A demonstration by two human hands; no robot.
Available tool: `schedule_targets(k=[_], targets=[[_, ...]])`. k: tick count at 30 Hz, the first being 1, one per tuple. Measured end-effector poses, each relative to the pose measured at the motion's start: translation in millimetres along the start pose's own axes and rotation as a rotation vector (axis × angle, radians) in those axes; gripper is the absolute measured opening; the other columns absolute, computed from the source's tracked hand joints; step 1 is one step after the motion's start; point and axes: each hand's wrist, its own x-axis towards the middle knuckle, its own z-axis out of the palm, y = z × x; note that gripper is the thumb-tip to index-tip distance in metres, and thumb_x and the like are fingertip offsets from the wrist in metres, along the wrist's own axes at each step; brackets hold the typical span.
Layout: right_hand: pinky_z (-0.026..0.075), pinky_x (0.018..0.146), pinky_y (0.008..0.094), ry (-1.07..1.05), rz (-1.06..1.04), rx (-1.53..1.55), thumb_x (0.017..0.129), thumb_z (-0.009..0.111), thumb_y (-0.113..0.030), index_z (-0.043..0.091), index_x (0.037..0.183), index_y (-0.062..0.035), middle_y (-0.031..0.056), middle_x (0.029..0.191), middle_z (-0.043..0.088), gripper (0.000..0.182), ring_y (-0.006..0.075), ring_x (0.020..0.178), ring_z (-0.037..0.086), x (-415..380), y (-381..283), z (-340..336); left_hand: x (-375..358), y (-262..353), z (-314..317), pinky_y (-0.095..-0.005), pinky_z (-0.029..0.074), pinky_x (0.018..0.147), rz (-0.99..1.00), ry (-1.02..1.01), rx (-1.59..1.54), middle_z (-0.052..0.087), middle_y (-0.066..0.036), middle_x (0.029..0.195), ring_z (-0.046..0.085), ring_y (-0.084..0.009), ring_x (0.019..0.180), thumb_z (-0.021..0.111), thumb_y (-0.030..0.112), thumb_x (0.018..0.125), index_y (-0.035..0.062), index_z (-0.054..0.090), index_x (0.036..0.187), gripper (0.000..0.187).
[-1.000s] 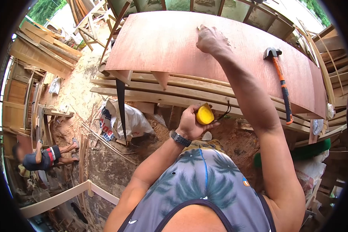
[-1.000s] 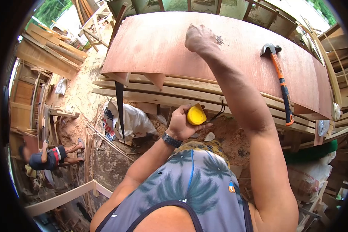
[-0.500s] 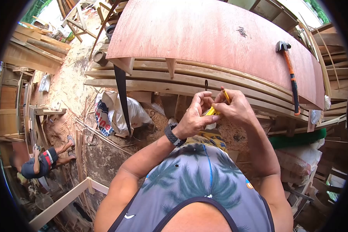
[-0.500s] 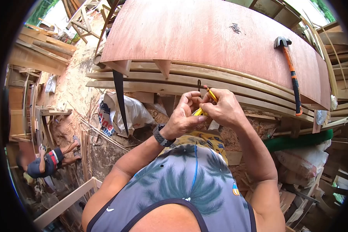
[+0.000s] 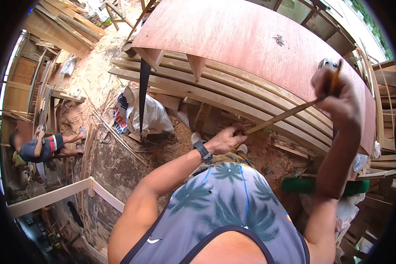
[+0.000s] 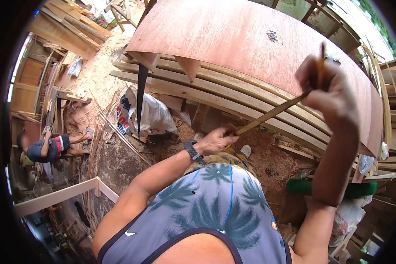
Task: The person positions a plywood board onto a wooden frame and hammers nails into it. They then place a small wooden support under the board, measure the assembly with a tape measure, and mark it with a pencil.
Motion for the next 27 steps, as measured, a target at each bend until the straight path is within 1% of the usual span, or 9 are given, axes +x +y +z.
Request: schedule_targets(k=[2, 5, 8, 10, 12, 20, 22, 23, 27], targets=[[0.032, 0.057, 0.0235, -0.056, -0.039, -0.035, 0.058, 0.056, -0.012, 0.055, 0.079, -0.0077, -0.0018, 0.071, 0.046, 0.021, 0.0080, 0.063, 0.040, 23.6, -24.0, -22.6, 16.2, -10.0, 20.4, -0.0300, 0.049, 0.088, 0.031, -0.081, 0.106, 0.066, -0.012, 0.111, 0.060, -0.0151, 0.102, 0.063, 0.030, 0.100, -0.0016, 0.059, 0.124, 0.040], [0.038, 0.057, 0.0225, -0.162, -0.108, -0.117, 0.068, 0.063, -0.014, 0.060, 0.084, -0.0039, -0.0012, 0.075, 0.054, 0.019, 0.0060, 0.065, 0.047, 64.5, -21.4, 1.3, 42.0, -6.9, 67.7, -0.0298, 0.049, 0.089, 0.056, -0.081, 0.017, 0.068, -0.013, 0.115, 0.062, -0.0155, 0.103, 0.061, 0.026, 0.101, -0.0030, 0.060, 0.124, 0.037], [0.050, 0.068, 0.0262, -0.176, -0.201, -0.077, 0.078, 0.062, -0.005, 0.068, 0.112, 0.0016, 0.0052, 0.088, 0.065, 0.035, 0.0123, 0.079, 0.061, 88.3, 8.2, 69.6, 44.9, 34.0, 99.7, -0.0304, 0.049, 0.086, 0.003, -0.035, -0.242, 0.071, -0.012, 0.106, 0.062, -0.0149, 0.094, 0.059, 0.024, 0.102, -0.0021, 0.067, 0.116, 0.031], [0.051, 0.070, 0.0287, -0.054, -0.253, -0.200, 0.078, 0.061, -0.006, 0.065, 0.118, 0.0032, 0.0106, 0.086, 0.065, 0.041, 0.0150, 0.079, 0.063, 85.5, 12.0, 96.0, 61.8, 25.0, 112.2, -0.0300, 0.050, 0.087, 0.093, -0.018, -0.293, 0.071, -0.011, 0.107, 0.063, -0.0146, 0.094, 0.058, 0.021, 0.102, -0.0040, 0.067, 0.115, 0.029], [0.048, 0.065, 0.0237, -0.053, -0.086, -0.281, 0.083, 0.067, -0.006, 0.060, 0.132, -0.0022, 0.0079, 0.115, 0.066, 0.050, 0.0061, 0.071, 0.055, 79.0, 5.1, 104.3, 70.0, 23.7, 120.9, -0.0296, 0.050, 0.087, 0.177, 0.001, -0.352, 0.072, -0.010, 0.109, 0.063, -0.0144, 0.094, 0.058, 0.018, 0.102, -0.0059, 0.067, 0.114, 0.028], [0.049, 0.083, 0.0262, 0.022, -0.149, -0.100, 0.088, 0.071, -0.021, 0.064, 0.127, -0.0036, 0.0078, 0.109, 0.071, 0.043, 0.0094, 0.086, 0.062, 55.8, 32.9, 83.4, 94.5, 47.6, 128.8, -0.0279, 0.050, 0.083, 0.258, 0.248, -0.686, 0.072, -0.010, 0.105, 0.064, -0.0134, 0.091, 0.061, 0.017, 0.101, -0.0068, 0.069, 0.106, 0.026], [0.049, 0.084, 0.0266, -0.041, -0.009, -0.019, 0.089, 0.070, -0.021, 0.065, 0.125, -0.0017, 0.0082, 0.101, 0.071, 0.041, 0.0104, 0.088, 0.064, 46.9, 31.7, 83.4, 100.4, 55.1, 126.3, -0.0277, 0.051, 0.080, 0.136, 0.206, -0.707, 0.071, -0.007, 0.099, 0.062, -0.0124, 0.090, 0.060, 0.017, 0.101, -0.0042, 0.068, 0.102, 0.023], [0.050, 0.083, 0.0269, -0.044, 0.006, -0.026, 0.092, 0.069, -0.020, 0.064, 0.124, 0.0006, 0.0073, 0.092, 0.069, 0.039, 0.0109, 0.090, 0.064, 42.9, 32.4, 85.6, 106.8, 52.5, 123.5, -0.0309, 0.051, 0.081, 0.183, 0.169, -0.629, 0.071, -0.008, 0.107, 0.064, -0.0122, 0.089, 0.059, 0.017, 0.101, -0.0041, 0.065, 0.115, 0.026], [0.053, 0.082, 0.0277, -0.034, 0.049, -0.052, 0.095, 0.067, -0.018, 0.064, 0.124, 0.0004, 0.0060, 0.089, 0.068, 0.035, 0.0117, 0.088, 0.065, 28.1, 32.6, 88.9, 125.4, 57.6, 129.1, -0.0301, 0.052, 0.080, 0.446, 0.136, -1.027, 0.070, -0.006, 0.105, 0.064, -0.0116, 0.090, 0.058, 0.013, 0.100, -0.0032, 0.064, 0.113, 0.021]])
